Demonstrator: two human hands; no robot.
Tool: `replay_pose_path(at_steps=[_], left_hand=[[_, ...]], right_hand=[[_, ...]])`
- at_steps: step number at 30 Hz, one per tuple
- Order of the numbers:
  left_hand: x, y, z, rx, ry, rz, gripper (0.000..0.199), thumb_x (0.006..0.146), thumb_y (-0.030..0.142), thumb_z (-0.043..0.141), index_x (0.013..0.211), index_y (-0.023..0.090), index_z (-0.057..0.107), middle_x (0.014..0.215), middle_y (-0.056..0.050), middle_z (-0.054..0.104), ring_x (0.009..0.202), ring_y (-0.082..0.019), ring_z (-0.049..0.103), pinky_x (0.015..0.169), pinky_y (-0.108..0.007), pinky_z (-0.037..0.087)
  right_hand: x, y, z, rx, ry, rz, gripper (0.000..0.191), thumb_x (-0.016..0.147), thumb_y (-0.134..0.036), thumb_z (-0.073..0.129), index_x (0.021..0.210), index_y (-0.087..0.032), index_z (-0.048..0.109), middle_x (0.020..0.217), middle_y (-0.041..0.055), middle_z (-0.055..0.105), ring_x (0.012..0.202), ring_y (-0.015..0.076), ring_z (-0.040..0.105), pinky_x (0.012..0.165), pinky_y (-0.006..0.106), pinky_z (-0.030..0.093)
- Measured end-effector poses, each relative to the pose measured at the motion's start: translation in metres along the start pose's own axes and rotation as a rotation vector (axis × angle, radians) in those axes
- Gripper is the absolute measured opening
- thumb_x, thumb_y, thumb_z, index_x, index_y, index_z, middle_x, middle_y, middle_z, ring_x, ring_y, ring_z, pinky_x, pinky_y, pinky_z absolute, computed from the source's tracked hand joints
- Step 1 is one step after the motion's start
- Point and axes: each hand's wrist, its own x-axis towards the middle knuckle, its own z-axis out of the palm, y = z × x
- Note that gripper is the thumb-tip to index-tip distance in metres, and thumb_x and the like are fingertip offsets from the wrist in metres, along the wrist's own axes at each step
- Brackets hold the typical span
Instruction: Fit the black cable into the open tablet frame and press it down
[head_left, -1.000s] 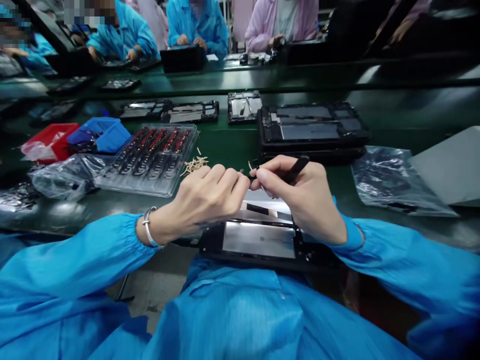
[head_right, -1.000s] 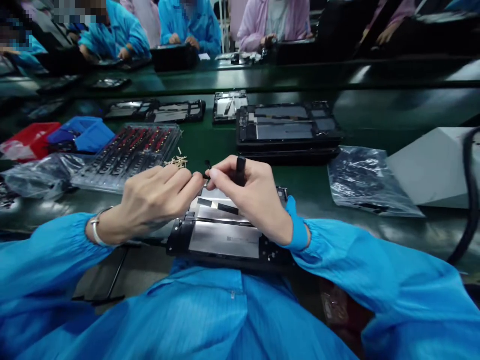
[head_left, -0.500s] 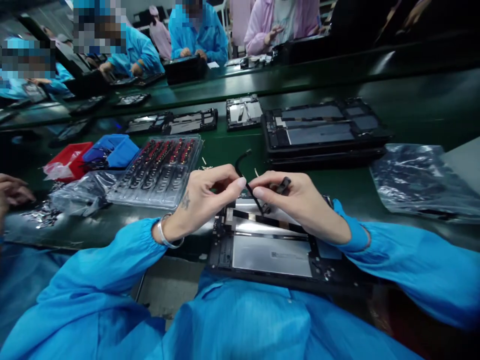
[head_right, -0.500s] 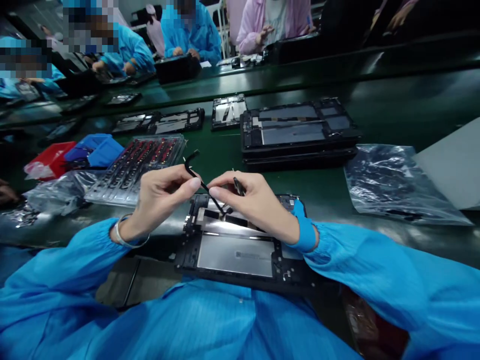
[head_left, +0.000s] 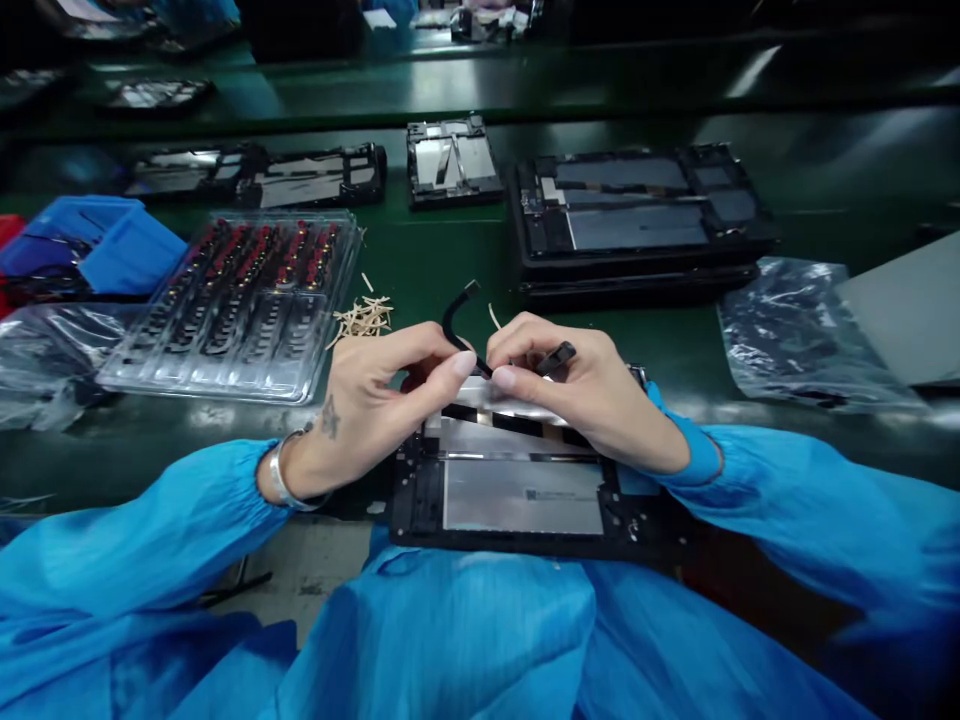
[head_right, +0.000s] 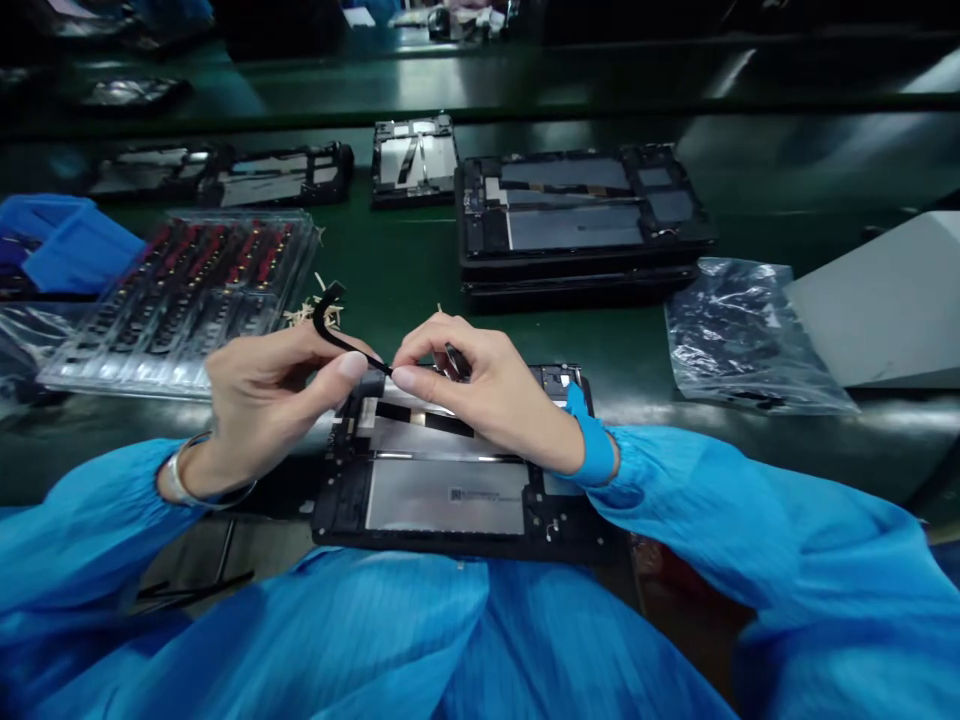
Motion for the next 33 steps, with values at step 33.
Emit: replay_pose_path(at_steps=[33], left_hand=[[0.009, -0.042, 0.019, 0.051, -0.654, 0.274, 0.024, 0.105, 0.026, 0.047, 0.124, 0.017, 0.056, 0.141, -0.011, 0.055, 0.128, -0.019, 0.056, 0.103, -0.031, 0.05]], right_hand=[[-0.024, 0.014, -0.084, -0.687, -0.334, 0.265, 0.014, 0.091, -0.025, 0.052, 0.08, -0.021, 0.06, 0.084, 0.0043, 0.066, 0.081, 0.0209, 0.053, 0.067, 0.033, 0.035]])
